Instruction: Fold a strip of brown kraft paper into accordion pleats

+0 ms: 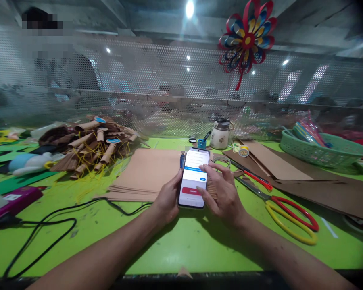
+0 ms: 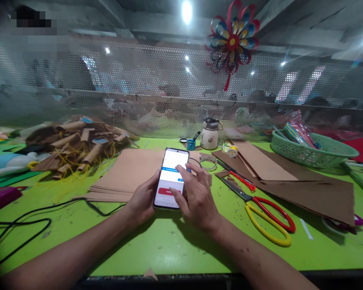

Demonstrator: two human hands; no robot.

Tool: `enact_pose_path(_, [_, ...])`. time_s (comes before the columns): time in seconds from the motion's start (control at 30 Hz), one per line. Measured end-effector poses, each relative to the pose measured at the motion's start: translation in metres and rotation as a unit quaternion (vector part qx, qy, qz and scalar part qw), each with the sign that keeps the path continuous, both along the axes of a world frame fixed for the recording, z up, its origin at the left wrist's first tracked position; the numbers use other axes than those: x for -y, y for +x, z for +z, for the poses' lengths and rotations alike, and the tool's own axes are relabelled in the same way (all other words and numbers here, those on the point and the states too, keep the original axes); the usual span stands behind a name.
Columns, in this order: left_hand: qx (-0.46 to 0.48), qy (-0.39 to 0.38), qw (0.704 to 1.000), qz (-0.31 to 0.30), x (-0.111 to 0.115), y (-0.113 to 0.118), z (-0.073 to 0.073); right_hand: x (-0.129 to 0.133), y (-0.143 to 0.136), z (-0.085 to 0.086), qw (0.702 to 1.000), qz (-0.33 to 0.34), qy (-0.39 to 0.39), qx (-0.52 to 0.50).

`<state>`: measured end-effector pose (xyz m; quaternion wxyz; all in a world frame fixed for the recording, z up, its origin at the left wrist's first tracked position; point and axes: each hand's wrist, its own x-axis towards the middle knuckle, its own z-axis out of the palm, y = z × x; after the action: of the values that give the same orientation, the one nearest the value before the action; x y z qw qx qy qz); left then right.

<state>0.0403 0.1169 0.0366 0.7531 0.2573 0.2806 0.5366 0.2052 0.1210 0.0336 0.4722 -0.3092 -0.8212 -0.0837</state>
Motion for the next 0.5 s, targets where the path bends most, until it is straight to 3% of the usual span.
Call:
enact_pose_path(0.2, [0.002, 0.005, 1.0, 0.031, -0.0029, -0.0043, 0.0035, -0.0019, 0.0001, -0.0042, 0.999, 0.01, 0.013, -0.04])
enact_pose_path(0.5, [0.027, 0.007, 0.999, 0.037, -0.0076, -0.0076, 0.0019, -0.003, 0.0008, -0.0083, 1.0, 0.012, 0.015, -0.008])
